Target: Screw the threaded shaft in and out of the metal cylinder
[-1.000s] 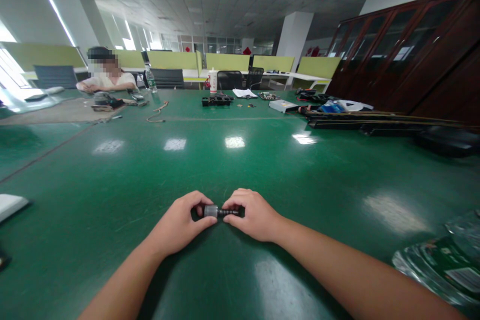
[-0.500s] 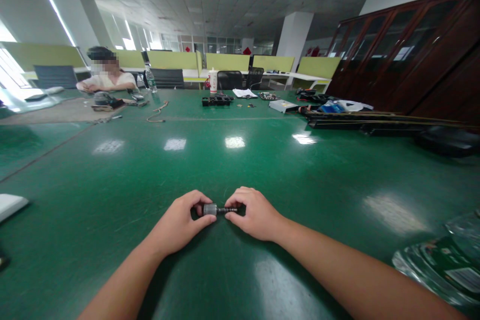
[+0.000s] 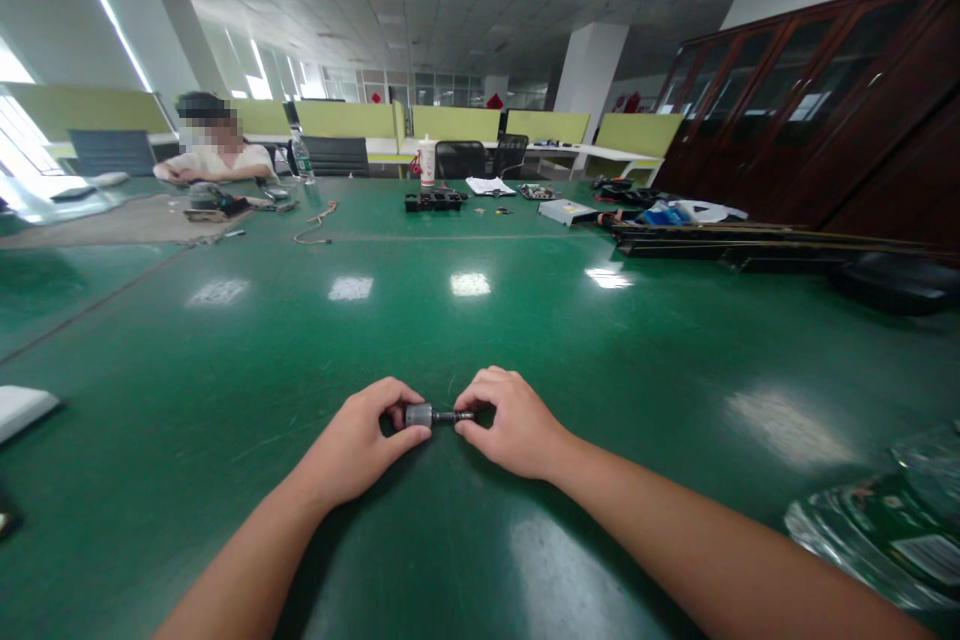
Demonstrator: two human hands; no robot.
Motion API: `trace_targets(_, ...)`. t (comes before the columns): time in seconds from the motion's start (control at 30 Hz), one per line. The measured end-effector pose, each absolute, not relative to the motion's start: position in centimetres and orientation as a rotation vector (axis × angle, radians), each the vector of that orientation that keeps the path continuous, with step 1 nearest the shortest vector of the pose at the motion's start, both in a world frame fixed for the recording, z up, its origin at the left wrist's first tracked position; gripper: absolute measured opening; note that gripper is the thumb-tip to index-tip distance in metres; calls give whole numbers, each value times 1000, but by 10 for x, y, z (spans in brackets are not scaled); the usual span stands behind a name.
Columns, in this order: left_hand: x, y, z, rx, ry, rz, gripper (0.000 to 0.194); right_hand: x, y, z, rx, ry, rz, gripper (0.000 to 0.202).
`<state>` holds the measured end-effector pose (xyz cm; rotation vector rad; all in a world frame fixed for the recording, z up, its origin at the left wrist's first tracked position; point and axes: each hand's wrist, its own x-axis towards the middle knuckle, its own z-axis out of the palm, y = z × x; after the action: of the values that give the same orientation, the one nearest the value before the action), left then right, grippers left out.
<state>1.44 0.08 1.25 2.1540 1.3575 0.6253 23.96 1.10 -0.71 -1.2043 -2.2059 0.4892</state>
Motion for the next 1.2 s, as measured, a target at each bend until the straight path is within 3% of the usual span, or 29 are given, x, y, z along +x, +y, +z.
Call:
trace_targets(0.97, 7, 4, 14, 2169, 1383, 635, 17, 246, 18, -10, -1356, -2113, 453, 10)
trace_targets(1.2, 8, 1, 11, 2183, 1343, 650, 18, 238, 16, -9, -1153, -2101, 673, 21)
